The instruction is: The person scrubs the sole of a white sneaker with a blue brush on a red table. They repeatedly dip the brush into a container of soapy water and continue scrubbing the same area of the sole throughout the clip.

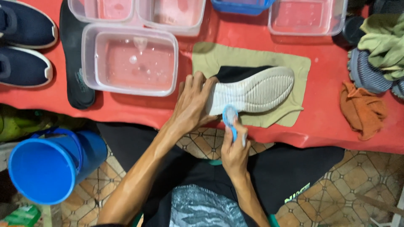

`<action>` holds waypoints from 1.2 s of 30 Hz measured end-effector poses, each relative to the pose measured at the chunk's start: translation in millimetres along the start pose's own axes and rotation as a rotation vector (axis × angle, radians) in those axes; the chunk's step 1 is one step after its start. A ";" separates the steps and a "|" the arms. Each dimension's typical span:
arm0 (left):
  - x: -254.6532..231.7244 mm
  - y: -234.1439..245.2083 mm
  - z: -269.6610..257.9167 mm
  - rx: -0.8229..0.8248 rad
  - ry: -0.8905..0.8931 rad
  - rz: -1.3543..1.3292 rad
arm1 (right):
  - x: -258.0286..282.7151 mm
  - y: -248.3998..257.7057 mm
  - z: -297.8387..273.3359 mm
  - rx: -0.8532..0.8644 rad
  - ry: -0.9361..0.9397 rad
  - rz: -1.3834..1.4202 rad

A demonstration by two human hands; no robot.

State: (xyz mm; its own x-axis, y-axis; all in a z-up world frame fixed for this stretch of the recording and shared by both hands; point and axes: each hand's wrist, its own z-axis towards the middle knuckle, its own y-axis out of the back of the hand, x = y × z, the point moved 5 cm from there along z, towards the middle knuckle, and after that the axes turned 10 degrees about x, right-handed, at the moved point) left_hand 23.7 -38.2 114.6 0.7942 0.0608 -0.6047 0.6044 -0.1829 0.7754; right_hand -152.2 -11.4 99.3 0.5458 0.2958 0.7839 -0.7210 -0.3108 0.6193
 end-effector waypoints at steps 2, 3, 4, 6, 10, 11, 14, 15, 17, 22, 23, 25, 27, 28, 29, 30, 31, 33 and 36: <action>0.4 -1.7 -0.9 -0.001 0.010 -0.002 | -5.3 -1.9 5.8 -0.012 0.016 0.036; 1.9 -3.5 -2.0 0.003 0.026 -0.010 | -8.5 -3.9 8.3 -0.016 0.025 0.071; -1.0 -2.0 -0.1 0.012 0.028 -0.016 | -6.1 -1.3 9.5 -0.013 0.015 0.070; -3.4 4.8 2.0 -0.018 0.031 -0.070 | 0.9 1.2 13.2 -0.027 0.031 0.045; -3.5 6.3 0.7 0.008 0.050 -0.105 | -13.5 -0.8 2.2 -0.033 -0.026 -0.025; -1.8 5.6 2.1 0.029 0.041 -0.047 | -11.0 -1.7 9.3 -0.061 -0.020 -0.033; -1.1 -1.6 -2.0 0.058 0.042 0.009 | -12.8 4.9 -2.2 -0.056 -0.029 -0.033; -0.2 -0.4 0.1 0.052 0.033 0.023 | -14.5 6.8 -5.5 -0.049 -0.030 -0.025; -1.1 5.4 1.2 0.037 0.041 -0.010 | -23.4 -1.8 6.6 -0.050 -0.015 0.034; -2.8 4.4 2.4 0.056 0.036 0.039 | -19.2 5.6 -0.7 -0.054 -0.019 -0.030; -3.8 7.0 4.2 0.043 0.038 0.016 | -25.5 5.3 0.9 -0.063 -0.017 -0.035; -4.2 5.6 2.9 0.054 0.030 -0.016 | -24.4 6.7 0.7 -0.078 -0.041 -0.047; -4.0 3.8 1.5 0.049 0.030 0.021 | -11.7 12.5 11.0 -0.057 -0.040 0.013; -3.3 2.9 0.7 0.044 0.035 0.023 | -21.5 10.2 1.1 -0.054 -0.034 0.016; -3.1 2.6 -0.2 0.040 0.035 0.034 | -30.9 8.1 -8.6 -0.051 -0.040 -0.026; -3.4 2.9 1.4 0.037 0.029 0.047 | -40.6 6.5 -16.8 -0.055 -0.047 -0.070; -2.1 6.0 2.6 0.033 0.026 0.052 | -34.7 5.7 -4.0 -0.060 -0.042 -0.068; -1.5 4.0 2.6 0.052 0.032 -0.005 | -24.4 9.3 13.0 -0.092 -0.031 -0.034; -4.0 5.6 0.3 0.044 0.026 0.027 | -21.8 18.5 -8.7 -0.064 -0.060 -0.084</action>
State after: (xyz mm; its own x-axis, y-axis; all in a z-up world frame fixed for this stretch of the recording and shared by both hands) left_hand 23.9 -39.7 121.3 0.8121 0.0810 -0.5779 0.5795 -0.2279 0.7824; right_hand -181.2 -15.7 93.3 0.6282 0.2633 0.7321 -0.6966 -0.2288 0.6800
